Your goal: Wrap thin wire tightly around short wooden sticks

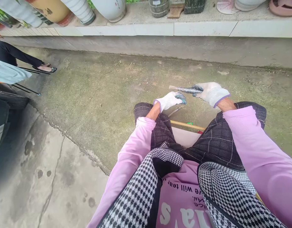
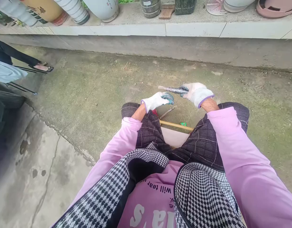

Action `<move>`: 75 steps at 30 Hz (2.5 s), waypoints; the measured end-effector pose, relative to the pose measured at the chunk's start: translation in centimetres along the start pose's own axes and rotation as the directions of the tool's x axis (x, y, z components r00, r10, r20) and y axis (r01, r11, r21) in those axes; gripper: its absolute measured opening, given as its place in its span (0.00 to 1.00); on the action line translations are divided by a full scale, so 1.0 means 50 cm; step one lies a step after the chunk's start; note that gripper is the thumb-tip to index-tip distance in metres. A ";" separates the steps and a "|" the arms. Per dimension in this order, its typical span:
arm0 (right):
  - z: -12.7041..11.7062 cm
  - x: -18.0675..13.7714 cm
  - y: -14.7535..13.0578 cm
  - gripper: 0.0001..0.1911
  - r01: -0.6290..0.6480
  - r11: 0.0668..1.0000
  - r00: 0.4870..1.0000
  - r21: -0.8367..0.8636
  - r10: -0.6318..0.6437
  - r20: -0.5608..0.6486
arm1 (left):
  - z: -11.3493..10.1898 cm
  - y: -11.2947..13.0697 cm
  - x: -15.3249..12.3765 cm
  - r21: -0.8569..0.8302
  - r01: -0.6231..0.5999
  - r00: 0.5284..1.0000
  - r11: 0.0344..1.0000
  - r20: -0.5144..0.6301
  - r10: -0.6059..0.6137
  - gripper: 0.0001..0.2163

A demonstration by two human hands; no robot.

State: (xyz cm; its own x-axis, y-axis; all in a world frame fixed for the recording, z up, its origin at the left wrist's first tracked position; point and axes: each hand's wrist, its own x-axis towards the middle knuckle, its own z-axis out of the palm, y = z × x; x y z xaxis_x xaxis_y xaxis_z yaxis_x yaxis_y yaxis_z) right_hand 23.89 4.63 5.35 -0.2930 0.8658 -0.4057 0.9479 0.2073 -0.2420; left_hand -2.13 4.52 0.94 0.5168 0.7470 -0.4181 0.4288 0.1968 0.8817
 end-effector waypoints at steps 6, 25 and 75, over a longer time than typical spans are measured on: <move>-0.026 -0.011 0.003 0.25 -0.129 0.992 0.992 0.000 0.129 0.001 | -0.001 0.011 -0.005 -0.299 0.075 0.995 0.951 -0.047 -0.093 0.05; -0.024 -0.033 0.100 0.05 -0.205 0.969 0.973 0.138 0.185 0.141 | -0.027 0.110 -0.093 -0.232 0.170 0.978 0.958 -0.081 -0.193 0.08; -0.037 -0.067 -0.036 0.30 0.128 0.134 0.990 0.983 -0.074 -0.119 | 0.016 0.106 -0.047 -0.302 0.056 0.986 0.952 -0.135 -0.101 0.05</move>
State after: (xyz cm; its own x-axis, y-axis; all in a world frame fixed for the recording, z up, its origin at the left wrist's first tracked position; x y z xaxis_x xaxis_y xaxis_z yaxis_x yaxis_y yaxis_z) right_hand 23.39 2.22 8.76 -0.3451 0.8962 -0.2789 -0.0339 -0.3088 -0.9505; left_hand -0.49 3.31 6.41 0.3658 0.8024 -0.4716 0.2132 0.4210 0.8816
